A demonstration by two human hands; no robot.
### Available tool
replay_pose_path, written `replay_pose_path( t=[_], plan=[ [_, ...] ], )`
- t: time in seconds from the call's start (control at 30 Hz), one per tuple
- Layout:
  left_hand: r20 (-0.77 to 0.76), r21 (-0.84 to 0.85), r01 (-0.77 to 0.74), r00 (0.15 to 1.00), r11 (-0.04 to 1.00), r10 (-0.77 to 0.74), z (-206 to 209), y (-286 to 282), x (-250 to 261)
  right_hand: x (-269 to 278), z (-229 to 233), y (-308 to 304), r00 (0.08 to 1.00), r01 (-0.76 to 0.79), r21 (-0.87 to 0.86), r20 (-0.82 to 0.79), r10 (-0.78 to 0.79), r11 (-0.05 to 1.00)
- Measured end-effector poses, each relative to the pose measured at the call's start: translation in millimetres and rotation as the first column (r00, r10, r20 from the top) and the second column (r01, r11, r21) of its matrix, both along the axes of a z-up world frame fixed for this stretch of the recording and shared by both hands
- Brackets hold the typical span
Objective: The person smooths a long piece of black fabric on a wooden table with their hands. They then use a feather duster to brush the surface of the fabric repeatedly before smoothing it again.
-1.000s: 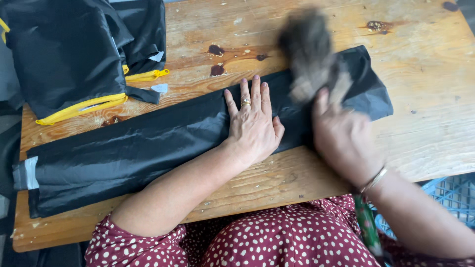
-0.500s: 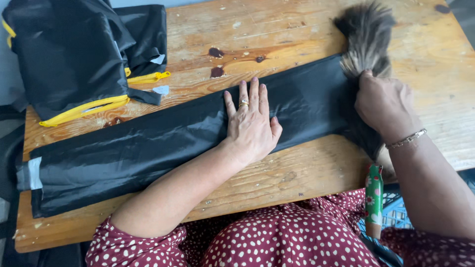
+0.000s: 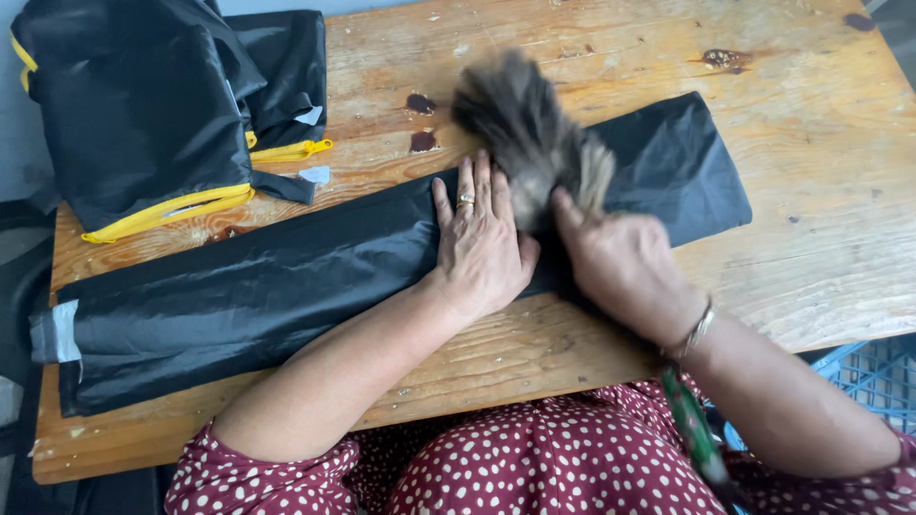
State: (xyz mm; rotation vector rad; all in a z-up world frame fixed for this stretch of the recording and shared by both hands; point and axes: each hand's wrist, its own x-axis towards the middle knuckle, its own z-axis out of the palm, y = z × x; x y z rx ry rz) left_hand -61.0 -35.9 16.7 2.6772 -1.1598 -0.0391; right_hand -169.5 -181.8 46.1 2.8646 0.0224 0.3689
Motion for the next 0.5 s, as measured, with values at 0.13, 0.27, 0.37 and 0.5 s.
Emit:
replay_pose_path(
  t=[0.13,0.27,0.37,0.5],
  plan=[
    [-0.008,-0.14,-0.003,1.0,0.99,0.002,-6.5,4.1,1.1,32.2,-34.0,-81.1,0.979,0.18,-0.405,0.163,-0.123,0.896],
    [-0.16,-0.684,-0.047,0.983,0.728,-0.087,-12.5,9.3,9.3,48.5,-44.2,-112.6,0.965,0.249,-0.206,0.131,-0.226,0.946],
    [-0.185,-0.771,-0.074,0.976,0.632,-0.111,-18.5,5.8,16.0,44.5,-24.8,-52.7,0.99,0.083,-0.353,0.137,-0.036,0.932],
    [-0.197,-0.823,-0.093,0.972,0.56,-0.128,-15.6,8.9,14.7,50.0,-70.9,25.3,0.954,-0.299,0.147,0.051,0.294,0.943]
  ],
)
